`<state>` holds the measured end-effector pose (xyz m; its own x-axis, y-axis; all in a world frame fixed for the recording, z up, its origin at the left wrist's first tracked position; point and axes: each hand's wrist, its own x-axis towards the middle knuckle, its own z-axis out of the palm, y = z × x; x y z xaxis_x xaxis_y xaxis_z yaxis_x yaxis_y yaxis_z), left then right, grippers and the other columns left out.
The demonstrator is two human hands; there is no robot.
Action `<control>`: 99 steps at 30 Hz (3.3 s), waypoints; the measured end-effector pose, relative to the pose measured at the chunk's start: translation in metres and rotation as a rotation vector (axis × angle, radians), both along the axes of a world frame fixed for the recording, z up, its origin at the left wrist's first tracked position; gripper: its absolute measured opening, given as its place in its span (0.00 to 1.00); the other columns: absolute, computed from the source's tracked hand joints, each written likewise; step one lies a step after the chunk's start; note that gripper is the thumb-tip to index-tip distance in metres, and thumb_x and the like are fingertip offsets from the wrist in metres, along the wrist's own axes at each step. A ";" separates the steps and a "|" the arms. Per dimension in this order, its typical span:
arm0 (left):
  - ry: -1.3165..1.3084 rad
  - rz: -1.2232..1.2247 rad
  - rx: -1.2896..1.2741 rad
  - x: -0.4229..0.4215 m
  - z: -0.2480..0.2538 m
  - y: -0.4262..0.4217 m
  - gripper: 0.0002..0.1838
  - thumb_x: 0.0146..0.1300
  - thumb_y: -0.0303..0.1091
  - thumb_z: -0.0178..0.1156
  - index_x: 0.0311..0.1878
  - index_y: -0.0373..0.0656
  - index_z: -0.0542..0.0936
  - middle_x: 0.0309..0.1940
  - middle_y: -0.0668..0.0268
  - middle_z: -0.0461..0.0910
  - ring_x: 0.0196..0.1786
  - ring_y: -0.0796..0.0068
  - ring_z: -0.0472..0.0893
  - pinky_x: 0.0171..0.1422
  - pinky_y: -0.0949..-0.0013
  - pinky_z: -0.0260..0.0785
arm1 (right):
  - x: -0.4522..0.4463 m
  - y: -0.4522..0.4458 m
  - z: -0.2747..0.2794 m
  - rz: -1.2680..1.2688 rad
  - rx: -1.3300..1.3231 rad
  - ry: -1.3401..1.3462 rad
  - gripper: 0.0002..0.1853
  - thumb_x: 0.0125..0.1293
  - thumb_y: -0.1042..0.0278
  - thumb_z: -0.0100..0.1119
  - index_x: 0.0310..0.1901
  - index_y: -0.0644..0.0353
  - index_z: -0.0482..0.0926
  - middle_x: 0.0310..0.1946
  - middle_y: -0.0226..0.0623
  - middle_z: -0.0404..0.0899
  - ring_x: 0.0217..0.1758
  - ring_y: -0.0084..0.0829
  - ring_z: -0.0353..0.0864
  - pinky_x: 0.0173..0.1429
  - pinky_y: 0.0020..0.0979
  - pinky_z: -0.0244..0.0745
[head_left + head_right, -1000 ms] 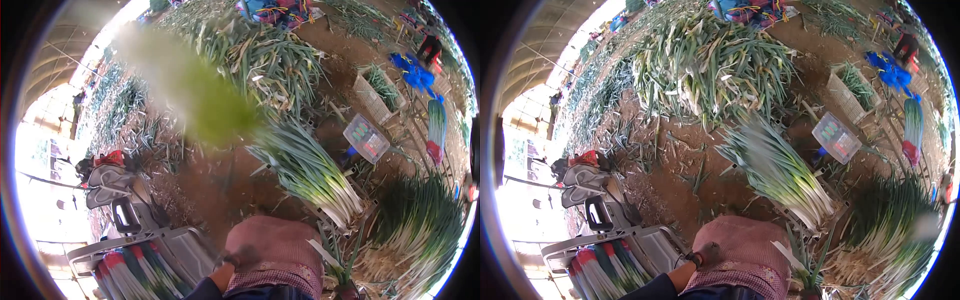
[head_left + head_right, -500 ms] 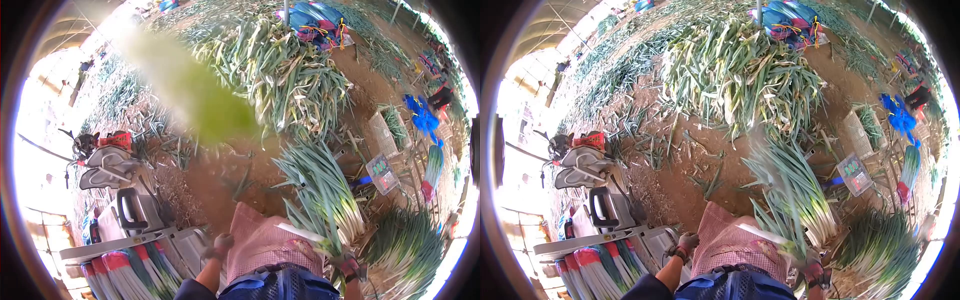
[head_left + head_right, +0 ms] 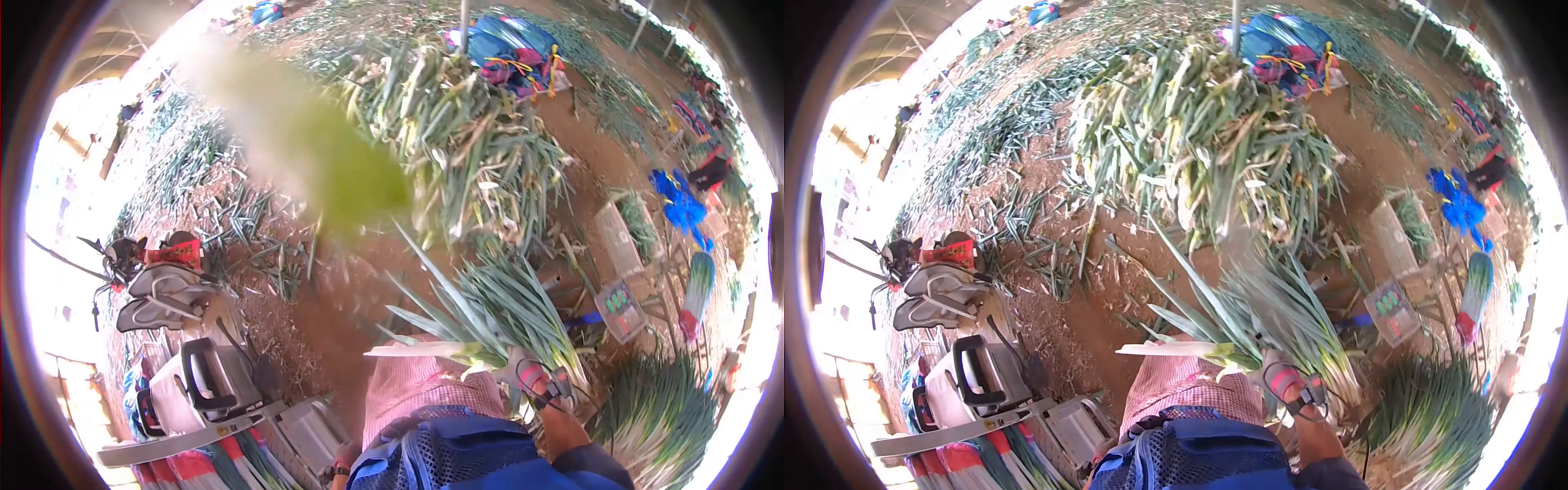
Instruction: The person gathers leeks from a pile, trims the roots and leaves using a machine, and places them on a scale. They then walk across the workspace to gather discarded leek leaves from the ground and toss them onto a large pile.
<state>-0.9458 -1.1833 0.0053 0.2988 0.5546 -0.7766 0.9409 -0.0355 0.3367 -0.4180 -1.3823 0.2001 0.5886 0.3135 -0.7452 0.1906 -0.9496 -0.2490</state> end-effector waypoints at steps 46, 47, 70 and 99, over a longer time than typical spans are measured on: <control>-0.115 1.066 -0.156 0.181 -0.004 0.259 0.18 0.58 0.39 0.61 0.46 0.38 0.86 0.37 0.59 0.87 0.41 0.70 0.85 0.49 0.67 0.76 | 0.086 0.155 -0.197 0.542 -0.108 0.376 0.12 0.64 0.61 0.54 0.37 0.56 0.85 0.36 0.39 0.86 0.41 0.41 0.87 0.44 0.40 0.82; -0.112 1.029 -0.097 0.177 -0.012 0.258 0.18 0.58 0.40 0.60 0.46 0.38 0.86 0.38 0.57 0.88 0.44 0.67 0.86 0.52 0.66 0.76 | 0.089 0.150 -0.210 0.243 -0.182 0.475 0.12 0.64 0.60 0.53 0.38 0.54 0.85 0.36 0.36 0.86 0.40 0.40 0.87 0.43 0.40 0.82; -0.229 1.056 -0.106 0.200 -0.001 0.372 0.16 0.59 0.35 0.63 0.46 0.35 0.85 0.34 0.61 0.86 0.37 0.74 0.83 0.43 0.69 0.75 | 0.111 0.375 -0.147 -0.281 0.168 0.476 0.12 0.68 0.60 0.47 0.33 0.56 0.77 0.24 0.32 0.78 0.21 0.32 0.76 0.24 0.35 0.70; -0.058 1.146 -0.084 0.130 -0.025 0.503 0.11 0.60 0.38 0.63 0.38 0.41 0.87 0.36 0.61 0.86 0.38 0.71 0.84 0.43 0.66 0.75 | 0.146 0.658 -0.166 -0.221 0.048 0.796 0.06 0.59 0.77 0.52 0.31 0.55 0.79 0.25 0.37 0.79 0.21 0.37 0.81 0.24 0.35 0.76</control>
